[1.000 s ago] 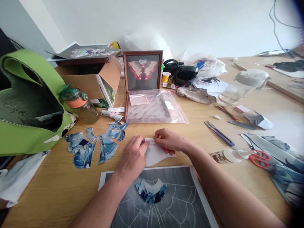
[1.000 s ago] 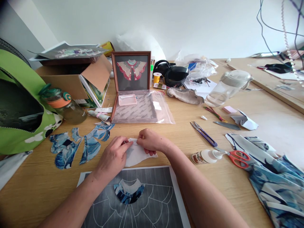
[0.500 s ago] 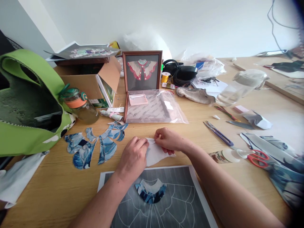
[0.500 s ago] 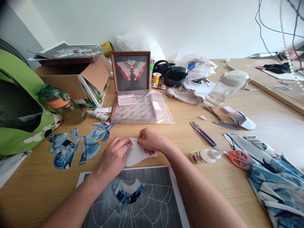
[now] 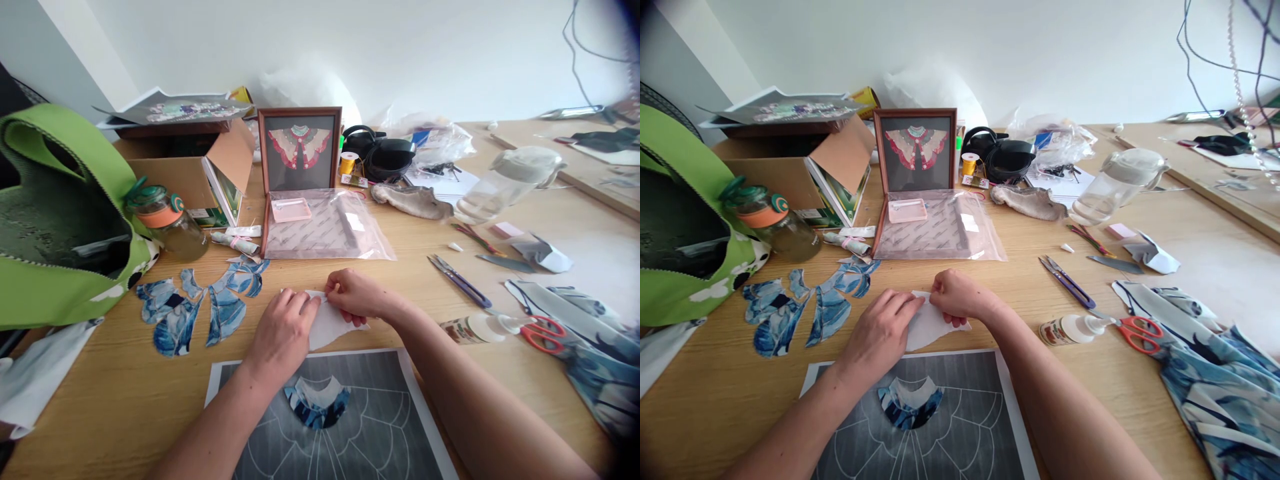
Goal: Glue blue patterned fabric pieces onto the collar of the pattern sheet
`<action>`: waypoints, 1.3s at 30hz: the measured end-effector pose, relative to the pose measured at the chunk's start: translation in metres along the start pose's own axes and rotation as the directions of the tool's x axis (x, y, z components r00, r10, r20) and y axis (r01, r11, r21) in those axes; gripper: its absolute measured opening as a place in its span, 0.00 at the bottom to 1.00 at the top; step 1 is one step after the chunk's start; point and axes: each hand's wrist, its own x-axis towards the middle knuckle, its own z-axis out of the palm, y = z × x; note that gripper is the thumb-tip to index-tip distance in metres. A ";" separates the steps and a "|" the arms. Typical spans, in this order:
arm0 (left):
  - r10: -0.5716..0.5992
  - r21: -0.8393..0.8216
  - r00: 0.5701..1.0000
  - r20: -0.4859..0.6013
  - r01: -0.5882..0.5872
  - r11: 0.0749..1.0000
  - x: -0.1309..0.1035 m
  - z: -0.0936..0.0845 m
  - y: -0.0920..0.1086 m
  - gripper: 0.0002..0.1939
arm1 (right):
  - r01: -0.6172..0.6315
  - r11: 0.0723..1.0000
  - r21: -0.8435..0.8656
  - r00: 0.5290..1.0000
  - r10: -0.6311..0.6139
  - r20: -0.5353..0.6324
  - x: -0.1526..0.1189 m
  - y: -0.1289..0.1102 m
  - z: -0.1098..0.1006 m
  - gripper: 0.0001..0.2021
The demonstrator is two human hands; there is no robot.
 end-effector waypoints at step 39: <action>0.019 -0.033 0.997 -0.079 -0.022 0.999 -0.001 0.002 -0.001 0.16 | 0.035 0.999 -0.012 0.999 -0.034 0.015 0.001 0.007 -0.001 0.03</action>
